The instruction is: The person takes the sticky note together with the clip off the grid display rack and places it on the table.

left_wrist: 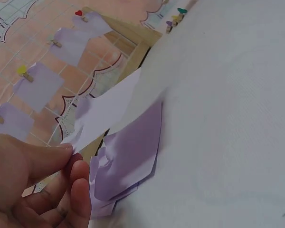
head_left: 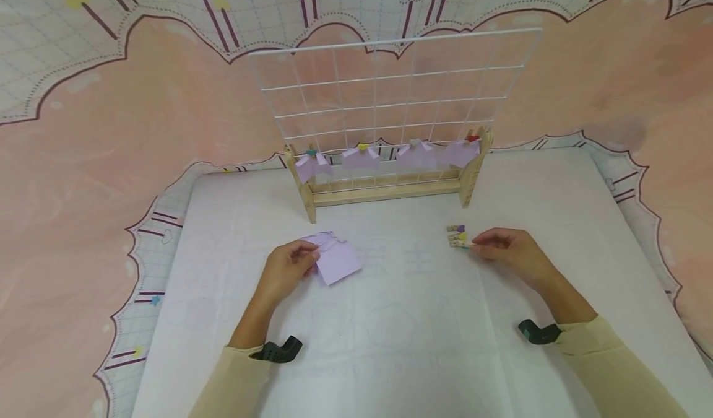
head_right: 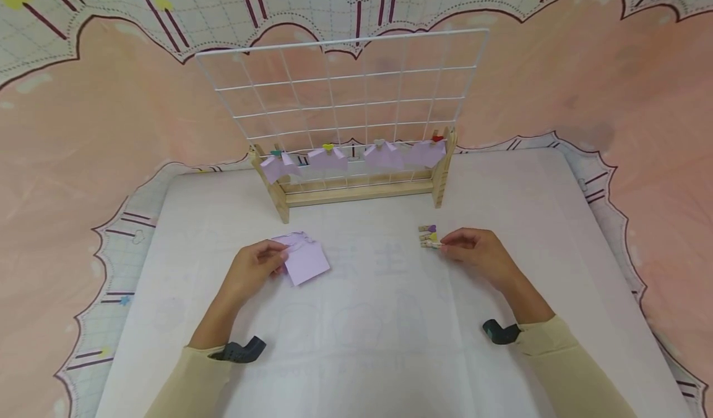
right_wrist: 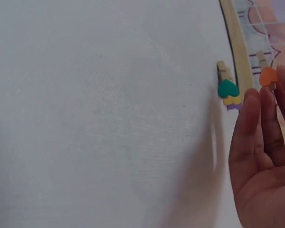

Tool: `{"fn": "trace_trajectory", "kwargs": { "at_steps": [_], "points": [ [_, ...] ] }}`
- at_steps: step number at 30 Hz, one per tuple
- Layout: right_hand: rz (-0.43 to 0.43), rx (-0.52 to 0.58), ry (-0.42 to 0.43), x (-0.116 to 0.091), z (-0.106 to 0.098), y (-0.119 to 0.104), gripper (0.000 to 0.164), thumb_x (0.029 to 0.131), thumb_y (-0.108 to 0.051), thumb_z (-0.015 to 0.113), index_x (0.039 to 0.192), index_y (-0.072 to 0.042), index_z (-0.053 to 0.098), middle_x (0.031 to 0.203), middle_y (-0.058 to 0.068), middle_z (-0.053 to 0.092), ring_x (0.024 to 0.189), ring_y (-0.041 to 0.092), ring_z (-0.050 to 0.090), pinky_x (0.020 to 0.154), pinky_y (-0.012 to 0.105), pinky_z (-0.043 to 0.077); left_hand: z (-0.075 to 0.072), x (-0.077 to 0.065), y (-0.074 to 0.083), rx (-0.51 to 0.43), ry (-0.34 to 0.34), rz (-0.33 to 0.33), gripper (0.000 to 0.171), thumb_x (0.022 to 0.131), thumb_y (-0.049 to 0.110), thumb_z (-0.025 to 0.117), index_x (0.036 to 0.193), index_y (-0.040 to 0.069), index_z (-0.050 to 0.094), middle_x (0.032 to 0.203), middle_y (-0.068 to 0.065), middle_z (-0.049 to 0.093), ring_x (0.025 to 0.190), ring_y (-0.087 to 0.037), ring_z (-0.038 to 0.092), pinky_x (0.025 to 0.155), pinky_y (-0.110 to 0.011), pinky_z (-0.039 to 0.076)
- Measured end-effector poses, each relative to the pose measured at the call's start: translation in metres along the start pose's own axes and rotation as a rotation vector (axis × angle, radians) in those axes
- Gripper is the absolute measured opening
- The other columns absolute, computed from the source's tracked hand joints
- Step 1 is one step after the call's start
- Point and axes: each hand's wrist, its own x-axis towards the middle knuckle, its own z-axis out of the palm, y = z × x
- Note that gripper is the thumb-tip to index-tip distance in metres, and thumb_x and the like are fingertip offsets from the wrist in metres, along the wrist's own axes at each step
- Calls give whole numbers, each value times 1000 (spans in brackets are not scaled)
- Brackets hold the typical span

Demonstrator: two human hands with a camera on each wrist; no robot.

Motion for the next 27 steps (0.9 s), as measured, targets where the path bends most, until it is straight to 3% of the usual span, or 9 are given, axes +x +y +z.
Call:
{"fn": "trace_trajectory", "kwargs": {
  "at_steps": [9,19,27],
  "points": [
    [42,-49,-6,2,3,9,38,89,-34,80,113,-6,73,110,2,75,94,11,63,80,21,52,-3,-2,-6,33,-11,-10,10,97,13,70,102,5,70,84,-10,69,68,-17,64,59,-22,53],
    [36,-122,5,2,6,7,34,88,-33,81,109,-7,75,103,6,75,91,11,62,77,21,50,-4,-4,-11,107,-75,6,8,95,10,70,100,4,71,79,-6,70,67,-14,63,60,-23,51],
    [65,-201,7,3,8,5,33,89,-37,80,107,-9,77,104,7,74,93,19,54,76,25,46,-1,-4,-12,87,-57,13,8,94,7,71,100,3,69,78,-7,71,65,-14,63,57,-22,52]
  ]
}}
